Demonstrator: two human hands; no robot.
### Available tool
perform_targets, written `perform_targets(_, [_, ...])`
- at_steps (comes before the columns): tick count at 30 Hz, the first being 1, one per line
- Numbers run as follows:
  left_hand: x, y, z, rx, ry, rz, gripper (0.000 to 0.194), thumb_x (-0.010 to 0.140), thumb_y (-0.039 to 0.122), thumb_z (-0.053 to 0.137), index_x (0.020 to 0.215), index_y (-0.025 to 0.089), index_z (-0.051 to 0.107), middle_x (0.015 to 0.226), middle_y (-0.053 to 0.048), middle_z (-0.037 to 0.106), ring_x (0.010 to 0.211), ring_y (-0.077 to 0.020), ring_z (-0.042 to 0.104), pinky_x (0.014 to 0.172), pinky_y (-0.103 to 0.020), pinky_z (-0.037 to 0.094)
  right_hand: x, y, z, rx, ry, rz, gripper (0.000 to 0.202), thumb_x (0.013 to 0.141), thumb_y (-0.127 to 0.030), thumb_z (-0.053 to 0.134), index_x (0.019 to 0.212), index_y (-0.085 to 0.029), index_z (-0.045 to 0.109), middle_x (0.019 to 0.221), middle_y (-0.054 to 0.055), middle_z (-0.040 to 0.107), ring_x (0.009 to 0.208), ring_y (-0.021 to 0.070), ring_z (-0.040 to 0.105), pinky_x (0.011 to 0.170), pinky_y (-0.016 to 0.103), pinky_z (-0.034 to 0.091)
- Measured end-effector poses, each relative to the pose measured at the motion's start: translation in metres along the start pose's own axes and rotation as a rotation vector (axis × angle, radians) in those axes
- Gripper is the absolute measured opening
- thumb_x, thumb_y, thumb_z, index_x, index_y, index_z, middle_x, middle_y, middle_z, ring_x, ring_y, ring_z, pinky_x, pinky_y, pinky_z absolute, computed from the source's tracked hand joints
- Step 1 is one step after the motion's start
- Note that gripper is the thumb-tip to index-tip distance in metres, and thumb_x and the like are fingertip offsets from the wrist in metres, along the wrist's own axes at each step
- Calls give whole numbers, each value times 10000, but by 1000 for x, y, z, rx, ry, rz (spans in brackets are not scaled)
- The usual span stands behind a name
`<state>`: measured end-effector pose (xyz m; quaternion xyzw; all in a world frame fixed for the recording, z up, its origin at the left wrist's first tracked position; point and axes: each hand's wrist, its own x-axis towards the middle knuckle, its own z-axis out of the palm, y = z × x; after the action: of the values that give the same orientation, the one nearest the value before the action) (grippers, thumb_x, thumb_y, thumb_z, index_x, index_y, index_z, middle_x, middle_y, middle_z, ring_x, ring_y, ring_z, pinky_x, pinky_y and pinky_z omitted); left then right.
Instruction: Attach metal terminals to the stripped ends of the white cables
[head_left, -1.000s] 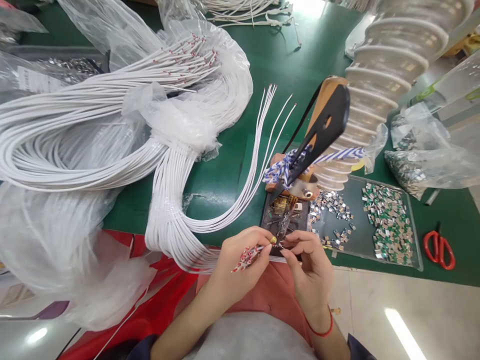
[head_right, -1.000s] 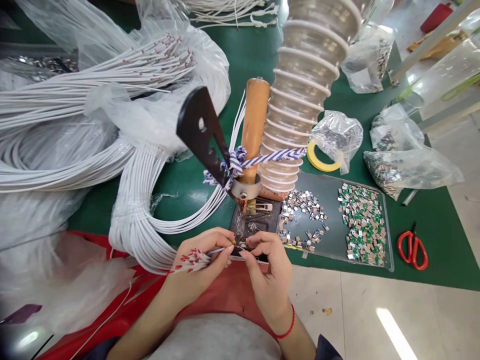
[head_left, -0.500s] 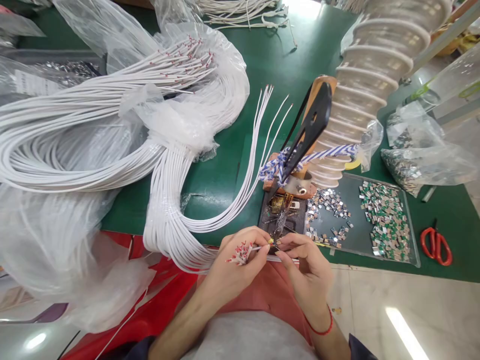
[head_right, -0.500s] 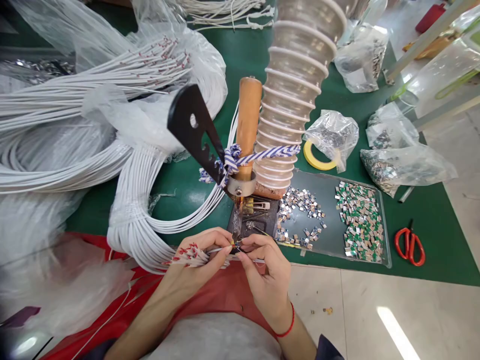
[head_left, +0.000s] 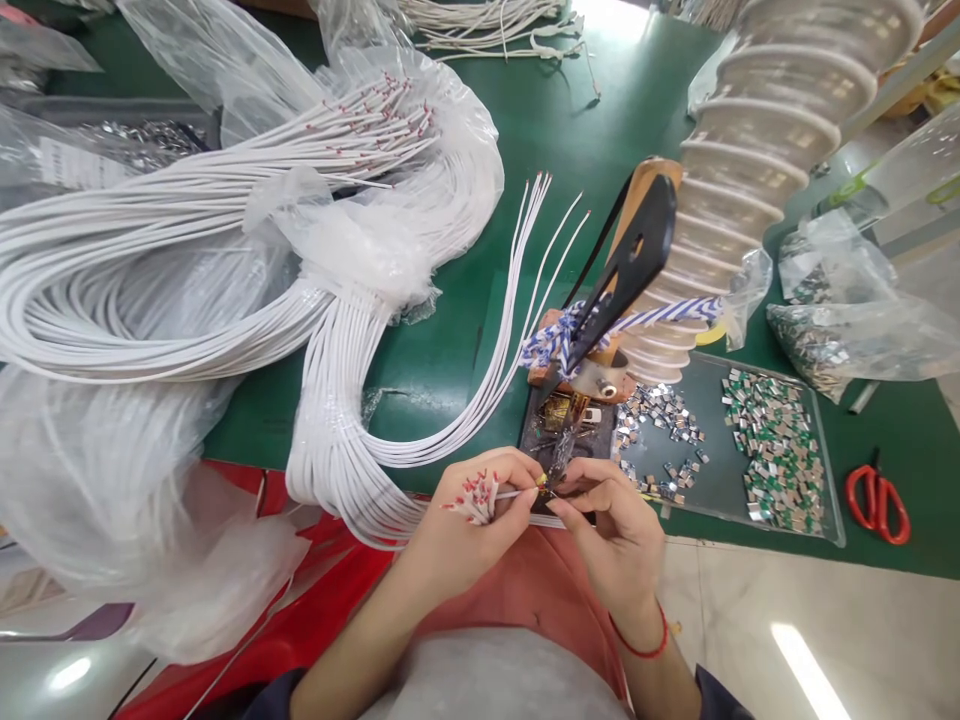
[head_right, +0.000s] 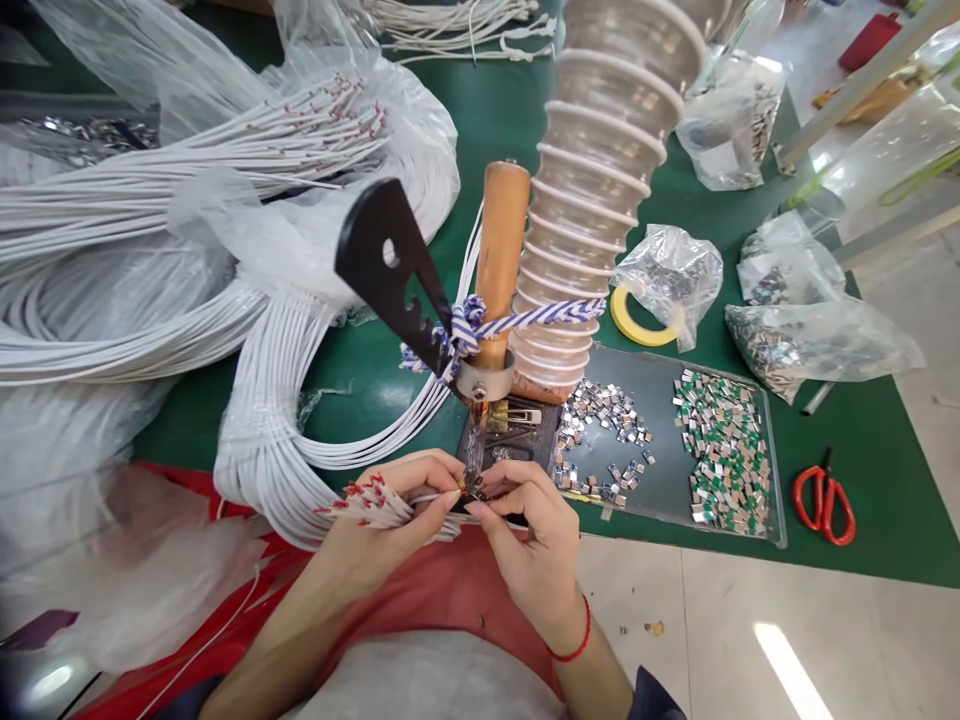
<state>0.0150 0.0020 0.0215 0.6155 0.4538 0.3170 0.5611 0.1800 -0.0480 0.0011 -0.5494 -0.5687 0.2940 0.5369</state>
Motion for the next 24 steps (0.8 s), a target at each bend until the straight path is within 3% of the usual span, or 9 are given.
perform_targets(6, [1,5,0,-10,31,9,192,838,144,563,662,163,637,817,-37,719,712,-134,665,651,-204,486,2,-2,0,-48,-21,-21,221,866,-83,732,735,-225,625,909,30,730,795,160,699,707,280,591])
perform_targets(13, [1,4,0,-26,4,-116,195,833,187,570,660,158,656,846,-63,727,745,-167,678,679,-238,501,5,-1,1,-38,-45,-51,230,873,-55,713,747,-214,604,927,17,707,819,137,689,734,247,582])
perform_targets(24, [-1,-1,0,-13,-2,-59,192,856,179,566,687,163,656,859,-54,728,766,-163,675,700,-243,491,3,2,-2,-23,-70,-53,235,868,-42,716,759,-214,599,961,0,687,847,110,676,782,211,564])
